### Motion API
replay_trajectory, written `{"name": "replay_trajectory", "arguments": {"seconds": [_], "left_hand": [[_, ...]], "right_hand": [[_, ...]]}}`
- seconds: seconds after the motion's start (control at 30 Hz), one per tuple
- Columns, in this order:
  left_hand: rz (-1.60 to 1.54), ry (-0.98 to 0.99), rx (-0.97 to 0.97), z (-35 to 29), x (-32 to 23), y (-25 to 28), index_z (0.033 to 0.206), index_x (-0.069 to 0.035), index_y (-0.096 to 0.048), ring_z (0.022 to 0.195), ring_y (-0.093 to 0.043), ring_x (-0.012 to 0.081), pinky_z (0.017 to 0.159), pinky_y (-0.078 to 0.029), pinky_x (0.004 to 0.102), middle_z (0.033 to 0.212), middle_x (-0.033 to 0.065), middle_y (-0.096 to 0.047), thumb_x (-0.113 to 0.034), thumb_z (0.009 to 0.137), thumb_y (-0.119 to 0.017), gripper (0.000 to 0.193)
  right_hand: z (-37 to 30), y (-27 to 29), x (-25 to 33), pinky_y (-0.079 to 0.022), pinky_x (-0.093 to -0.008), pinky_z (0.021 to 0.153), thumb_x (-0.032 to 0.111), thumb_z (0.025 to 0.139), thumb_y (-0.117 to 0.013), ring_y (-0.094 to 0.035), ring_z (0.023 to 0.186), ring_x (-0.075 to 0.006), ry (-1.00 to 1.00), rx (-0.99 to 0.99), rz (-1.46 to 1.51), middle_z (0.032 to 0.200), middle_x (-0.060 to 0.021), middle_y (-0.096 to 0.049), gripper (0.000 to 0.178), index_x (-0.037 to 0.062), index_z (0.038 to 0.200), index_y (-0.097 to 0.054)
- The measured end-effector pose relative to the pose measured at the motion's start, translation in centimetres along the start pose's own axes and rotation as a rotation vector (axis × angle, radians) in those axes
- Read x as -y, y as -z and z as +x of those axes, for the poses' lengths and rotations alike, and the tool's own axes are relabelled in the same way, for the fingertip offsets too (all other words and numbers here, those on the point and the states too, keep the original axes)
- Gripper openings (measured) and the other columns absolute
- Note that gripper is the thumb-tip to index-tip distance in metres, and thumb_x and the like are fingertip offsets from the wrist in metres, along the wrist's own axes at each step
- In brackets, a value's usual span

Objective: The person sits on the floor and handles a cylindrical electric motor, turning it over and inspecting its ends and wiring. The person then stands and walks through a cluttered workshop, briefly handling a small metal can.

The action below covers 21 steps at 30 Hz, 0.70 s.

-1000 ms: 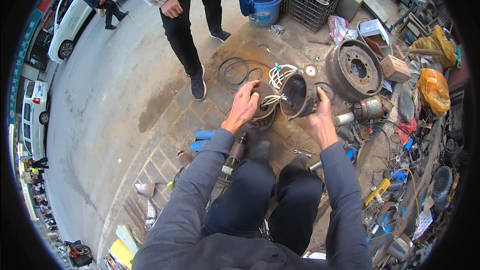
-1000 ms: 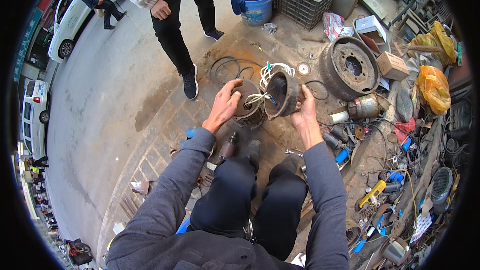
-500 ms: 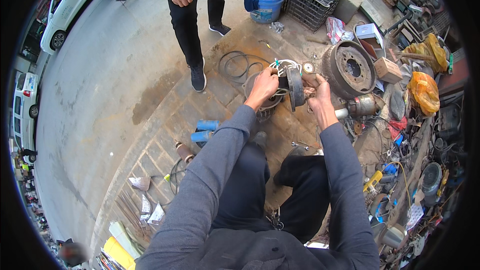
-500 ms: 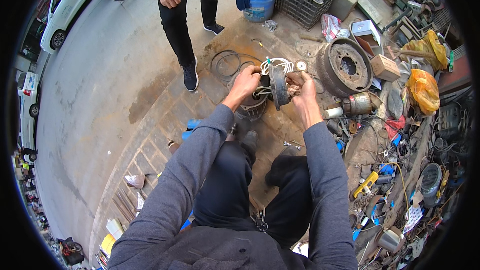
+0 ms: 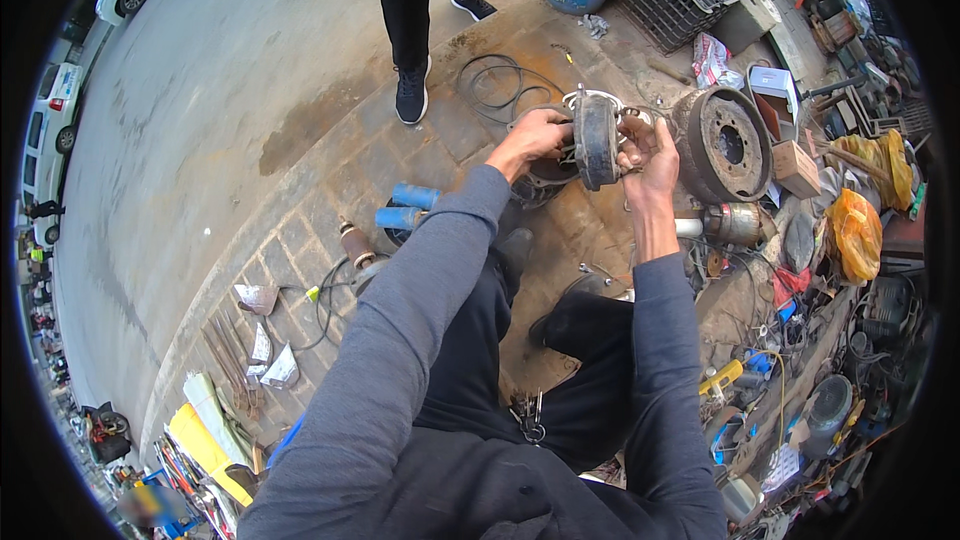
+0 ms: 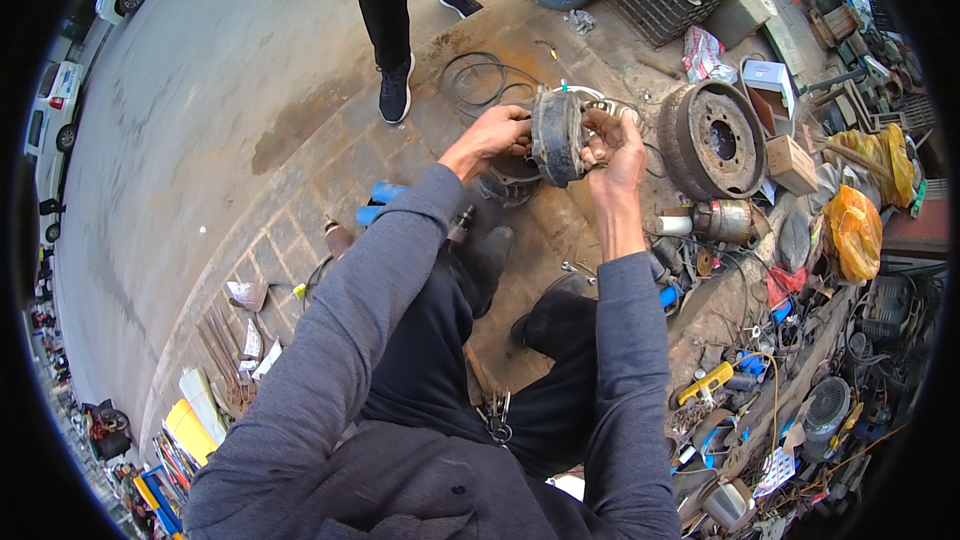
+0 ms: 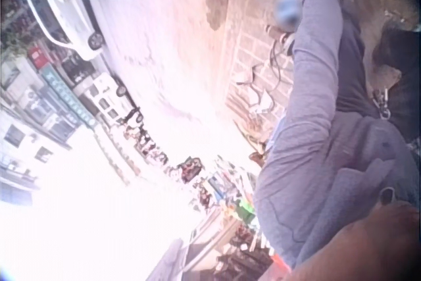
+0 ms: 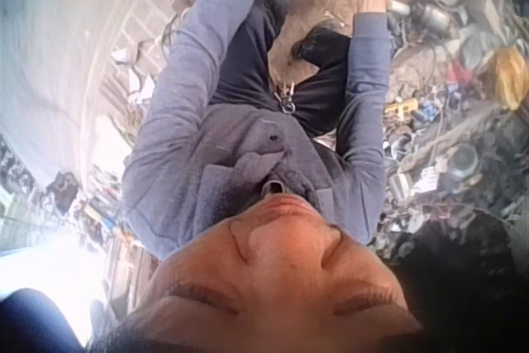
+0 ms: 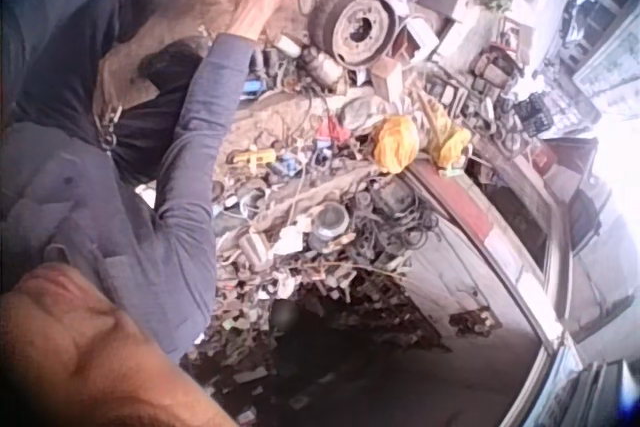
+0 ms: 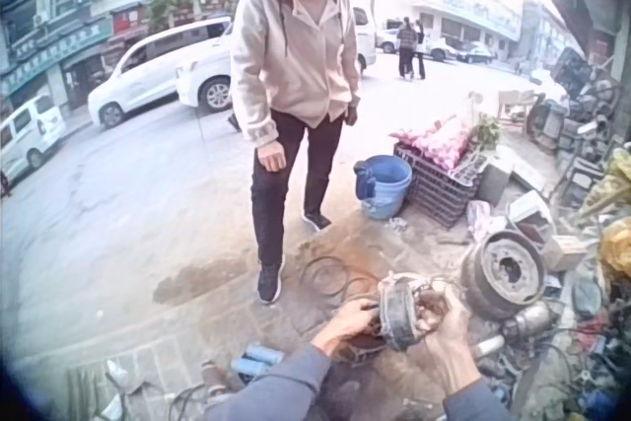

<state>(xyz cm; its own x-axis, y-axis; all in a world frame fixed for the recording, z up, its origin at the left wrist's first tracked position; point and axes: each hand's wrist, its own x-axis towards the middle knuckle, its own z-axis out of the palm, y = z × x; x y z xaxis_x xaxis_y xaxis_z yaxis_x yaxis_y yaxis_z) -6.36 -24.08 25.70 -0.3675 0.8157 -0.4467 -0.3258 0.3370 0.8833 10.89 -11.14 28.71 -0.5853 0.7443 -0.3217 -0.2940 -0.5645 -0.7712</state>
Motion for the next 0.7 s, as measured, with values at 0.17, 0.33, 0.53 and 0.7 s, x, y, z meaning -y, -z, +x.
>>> {"name": "replay_trajectory", "arguments": {"seconds": [0.17, 0.33, 0.53, 0.7], "left_hand": [[-0.308, 0.117, -0.027, -1.7, 0.7, 2.5, 0.121, -0.009, -0.071, 0.097, -0.068, 0.0143, 0.088, -0.057, 0.0342, 0.111, 0.0028, -0.073, -0.020, 0.106, -0.058, 0.023], [-0.436, 0.161, -0.038, -2.0, 0.6, 3.9, 0.128, -0.008, -0.068, 0.102, -0.068, 0.0218, 0.091, -0.055, 0.0407, 0.120, 0.0078, -0.072, -0.033, 0.107, -0.057, 0.035], [-0.166, 0.138, -0.145, -2.1, 0.5, 4.4, 0.121, -0.002, -0.069, 0.098, -0.070, 0.0238, 0.088, -0.056, 0.0393, 0.116, 0.0106, -0.073, -0.038, 0.107, -0.054, 0.041], [0.365, 0.065, -0.228, -1.4, 1.0, 5.5, 0.106, 0.002, -0.073, 0.079, -0.072, 0.0228, 0.078, -0.058, 0.0380, 0.097, 0.0116, -0.075, -0.035, 0.103, -0.055, 0.041]], "right_hand": [[0.2, -3.7, -1.8, -0.041, -0.0283, 0.051, 0.038, 0.110, -0.051, -0.043, 0.054, -0.0088, 0.095, 0.021, -0.228, 0.089, -0.0117, -0.069, 0.047, -0.0039, 0.107, -0.072], [0.9, -5.7, -3.3, -0.043, -0.0266, 0.047, 0.030, 0.107, -0.060, -0.046, 0.052, -0.0074, 0.216, -0.021, -0.417, 0.085, -0.0084, -0.068, 0.036, -0.0032, 0.100, -0.074], [0.9, -6.6, -4.2, -0.044, -0.0258, 0.053, 0.029, 0.106, -0.064, -0.051, 0.058, -0.0075, 0.213, -0.060, -0.577, 0.088, -0.0060, -0.071, 0.034, -0.0024, 0.100, -0.075], [0.5, -7.3, -4.6, -0.050, -0.0259, 0.073, 0.031, 0.106, -0.065, -0.063, 0.078, -0.0102, 0.253, 0.016, -0.667, 0.093, -0.0044, -0.075, 0.036, -0.0035, 0.101, -0.075]]}}
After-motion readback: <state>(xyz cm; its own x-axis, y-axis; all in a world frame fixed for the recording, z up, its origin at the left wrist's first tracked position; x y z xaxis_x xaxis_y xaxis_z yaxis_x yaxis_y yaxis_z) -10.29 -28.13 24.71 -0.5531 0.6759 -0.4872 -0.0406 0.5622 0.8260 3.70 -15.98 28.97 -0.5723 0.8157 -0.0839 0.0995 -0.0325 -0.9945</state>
